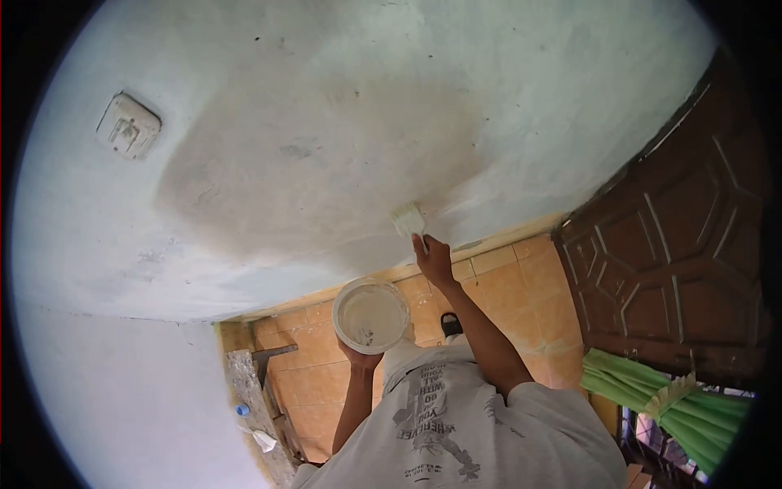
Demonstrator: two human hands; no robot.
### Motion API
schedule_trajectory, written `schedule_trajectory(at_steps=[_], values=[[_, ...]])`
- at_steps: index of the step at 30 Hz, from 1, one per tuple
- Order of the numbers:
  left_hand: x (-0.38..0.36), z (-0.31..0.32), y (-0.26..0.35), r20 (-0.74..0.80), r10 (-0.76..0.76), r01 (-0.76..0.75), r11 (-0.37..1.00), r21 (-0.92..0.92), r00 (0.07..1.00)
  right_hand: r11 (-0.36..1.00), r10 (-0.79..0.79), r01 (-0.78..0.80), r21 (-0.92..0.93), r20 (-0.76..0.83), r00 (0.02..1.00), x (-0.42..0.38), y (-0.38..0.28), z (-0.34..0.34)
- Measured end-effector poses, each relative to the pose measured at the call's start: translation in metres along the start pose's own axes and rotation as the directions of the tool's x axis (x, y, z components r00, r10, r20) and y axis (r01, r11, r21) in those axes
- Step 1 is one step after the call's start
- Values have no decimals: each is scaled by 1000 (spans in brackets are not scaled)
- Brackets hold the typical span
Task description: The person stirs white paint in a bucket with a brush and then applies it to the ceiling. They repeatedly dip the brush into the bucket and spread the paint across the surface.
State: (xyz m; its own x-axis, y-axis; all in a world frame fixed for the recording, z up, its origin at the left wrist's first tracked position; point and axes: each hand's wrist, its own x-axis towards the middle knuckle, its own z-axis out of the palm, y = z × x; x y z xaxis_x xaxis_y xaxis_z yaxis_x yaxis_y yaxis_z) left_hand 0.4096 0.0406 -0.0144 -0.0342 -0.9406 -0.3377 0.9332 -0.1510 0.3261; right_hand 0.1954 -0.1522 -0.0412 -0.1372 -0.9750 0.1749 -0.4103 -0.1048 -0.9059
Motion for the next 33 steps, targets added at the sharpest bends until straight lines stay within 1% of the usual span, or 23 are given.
schedule_trajectory(at_steps=[1,3,4,5,6,8,9,10,11,12,13,15,16,17,18,20,23,27,29,30,32,33], values=[[1,2,0,8,6,-7,1000,2,1000,998,10,-9,-59,19,1000,-3,26,9],[5,3,3,6,32,-32,999,-6,999,980,198,-193,-45,176,964,-15,41,10],[7,1,5,-8,51,-51,999,-16,999,956,291,-288,-53,256,922,-22,47,11],[6,-1,7,-27,68,-68,997,-29,997,981,194,-191,-37,215,957,-27,45,8],[4,-2,9,-12,70,-70,998,-10,997,975,201,-217,42,238,950,-27,35,0],[3,-2,14,2,88,-88,996,13,996,943,213,-277,183,308,927,-19,-14,-33],[4,-8,17,26,98,-99,994,51,995,931,186,-275,241,338,923,-13,-38,-53],[4,-18,22,42,108,-111,990,92,993,898,137,-295,327,428,893,-7,-58,-74],[8,-24,28,63,116,-124,983,138,991,852,123,-347,391,495,860,-3,-89,-100],[9,-13,31,74,119,-132,970,203,990,833,31,-324,448,547,836,0,-95,-119],[7,12,33,83,116,-135,954,267,990,881,10,-268,391,550,835,1,-135,-150],[1,55,35,87,95,-122,916,382,992,964,-161,8,265,559,814,-4,-169,-193],[4,50,32,109,68,-102,932,348,992,966,-256,175,191,604,755,-3,-188,-212],[6,42,29,133,39,-79,946,313,990,931,-337,342,125,652,680,-4,-204,-227],[8,38,24,160,7,-52,959,279,987,932,-313,347,107,723,616,-8,-218,-237],[11,52,11,160,10,-49,970,239,987,929,-254,361,75,840,480,-18,-236,-245],[12,44,-6,165,-9,-26,976,214,986,866,-185,498,-50,893,411,-42,-245,-224],[12,35,-24,94,-96,82,986,144,991,770,-130,594,-234,853,505,-66,-236,-176],[6,64,-27,144,-83,37,955,295,986,733,-130,615,-291,828,546,-70,-228,-154],[5,75,-26,174,-72,3,929,370,982,723,-115,621,-304,833,541,-74,-217,-141],[7,71,-26,96,-43,-5,893,451,994,700,-95,642,-313,850,518,-79,-199,-119],[8,61,-27,55,-18,-11,871,491,998,756,-74,587,-290,853,517,-79,-195,-116]])
